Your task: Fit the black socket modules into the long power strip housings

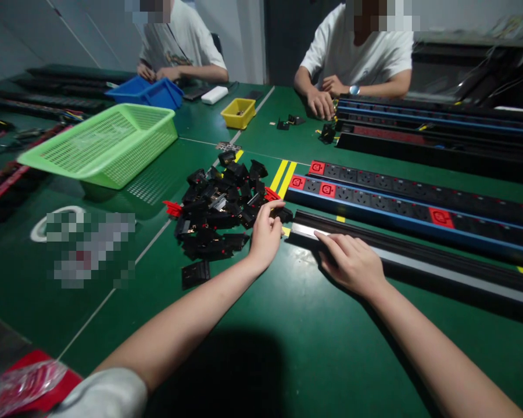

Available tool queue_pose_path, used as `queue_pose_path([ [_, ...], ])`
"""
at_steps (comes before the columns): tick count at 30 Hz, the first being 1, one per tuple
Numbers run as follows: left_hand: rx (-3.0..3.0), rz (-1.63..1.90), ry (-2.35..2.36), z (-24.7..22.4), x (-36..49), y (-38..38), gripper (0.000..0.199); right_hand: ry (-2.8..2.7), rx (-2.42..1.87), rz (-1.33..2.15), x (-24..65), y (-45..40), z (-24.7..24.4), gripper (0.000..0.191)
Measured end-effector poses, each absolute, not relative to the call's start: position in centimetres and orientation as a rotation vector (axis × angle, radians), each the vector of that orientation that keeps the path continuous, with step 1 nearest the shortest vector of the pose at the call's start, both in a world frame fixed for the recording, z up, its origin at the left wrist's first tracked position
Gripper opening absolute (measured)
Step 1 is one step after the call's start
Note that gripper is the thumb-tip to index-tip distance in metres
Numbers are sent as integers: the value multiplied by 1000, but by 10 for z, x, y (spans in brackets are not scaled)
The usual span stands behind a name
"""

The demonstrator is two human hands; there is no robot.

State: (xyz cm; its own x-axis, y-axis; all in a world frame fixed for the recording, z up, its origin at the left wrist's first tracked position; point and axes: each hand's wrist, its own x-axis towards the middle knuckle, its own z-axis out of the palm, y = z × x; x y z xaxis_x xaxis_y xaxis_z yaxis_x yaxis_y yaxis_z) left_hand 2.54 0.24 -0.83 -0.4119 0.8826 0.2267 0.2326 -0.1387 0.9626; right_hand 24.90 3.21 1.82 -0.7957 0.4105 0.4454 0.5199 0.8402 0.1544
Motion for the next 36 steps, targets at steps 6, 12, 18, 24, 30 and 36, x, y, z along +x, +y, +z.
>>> queue_pose_path([
  [6, 1288, 1602, 1620, -6, 24, 3, 35, -2623, -691, -398, 250, 32, 18, 45],
  [12, 1282, 1583, 1656, -4, 24, 2, 34, -2638, -709, -369, 250, 32, 17, 45],
  [18, 1223, 1583, 1666, -1, 25, 1, 26, -2640, -721, -290, 251, 32, 15, 46],
  [24, 1216, 1613, 1693, 3, 25, 1, 25, -2652, -729, -280, 250, 32, 15, 45],
  [30, 1261, 1636, 1756, 3, 27, 0, 24, -2652, -727, -283, 250, 32, 16, 45],
  [36, 1270, 1622, 1779, 0, 27, 0, 27, -2654, -735, -267, 250, 32, 14, 46],
])
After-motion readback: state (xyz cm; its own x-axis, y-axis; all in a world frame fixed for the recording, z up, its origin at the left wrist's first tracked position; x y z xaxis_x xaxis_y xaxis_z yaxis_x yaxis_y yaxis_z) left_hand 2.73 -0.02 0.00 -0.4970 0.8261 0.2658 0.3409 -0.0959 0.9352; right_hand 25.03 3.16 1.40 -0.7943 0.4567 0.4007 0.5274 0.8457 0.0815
